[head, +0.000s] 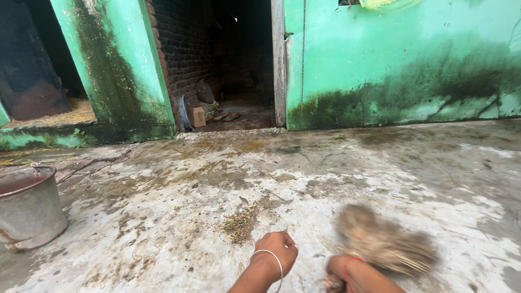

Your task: The person sweeps debris from a concrete floor using a small broom and gathers it into a pile.

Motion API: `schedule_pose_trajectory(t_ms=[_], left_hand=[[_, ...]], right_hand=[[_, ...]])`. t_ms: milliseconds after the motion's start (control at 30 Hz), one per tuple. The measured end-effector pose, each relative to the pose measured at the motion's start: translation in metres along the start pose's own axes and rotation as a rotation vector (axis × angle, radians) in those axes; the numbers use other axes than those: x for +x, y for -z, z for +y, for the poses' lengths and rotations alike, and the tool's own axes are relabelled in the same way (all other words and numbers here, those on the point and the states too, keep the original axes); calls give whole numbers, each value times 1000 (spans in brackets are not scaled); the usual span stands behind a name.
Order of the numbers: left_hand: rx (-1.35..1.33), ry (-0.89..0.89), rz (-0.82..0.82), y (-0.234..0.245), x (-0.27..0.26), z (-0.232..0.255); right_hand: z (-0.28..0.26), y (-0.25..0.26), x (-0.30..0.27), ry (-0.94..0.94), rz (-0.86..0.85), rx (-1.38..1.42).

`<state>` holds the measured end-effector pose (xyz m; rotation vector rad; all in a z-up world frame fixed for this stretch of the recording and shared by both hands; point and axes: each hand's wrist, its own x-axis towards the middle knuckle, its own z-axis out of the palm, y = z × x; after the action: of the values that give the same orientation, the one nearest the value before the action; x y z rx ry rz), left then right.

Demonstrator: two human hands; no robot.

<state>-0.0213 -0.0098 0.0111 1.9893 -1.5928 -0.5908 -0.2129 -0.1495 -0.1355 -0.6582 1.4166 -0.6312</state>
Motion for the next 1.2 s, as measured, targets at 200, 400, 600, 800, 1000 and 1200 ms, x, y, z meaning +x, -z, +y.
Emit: schedule_pose_trajectory(t_ms=[200, 400, 600, 800, 1000, 1200], left_hand=[[-15, 28, 39, 7, 1, -17], [-55, -68, 103, 11, 6, 12], [-24, -61, -4, 22, -10, 46], [39, -96, -21, 35, -18, 50], [104, -63, 37, 66, -22, 35], [-115, 98, 259, 121, 23, 41]], right_hand=[[-51, -49, -73, -41, -303, 150], [-81, 29, -110, 81, -342, 171], [-84, 112, -96, 4, -68, -357], [-58, 90, -87, -21, -84, -489], [-89, 2, -136, 76, -285, -591], [-136, -71, -218, 479, -360, -397]])
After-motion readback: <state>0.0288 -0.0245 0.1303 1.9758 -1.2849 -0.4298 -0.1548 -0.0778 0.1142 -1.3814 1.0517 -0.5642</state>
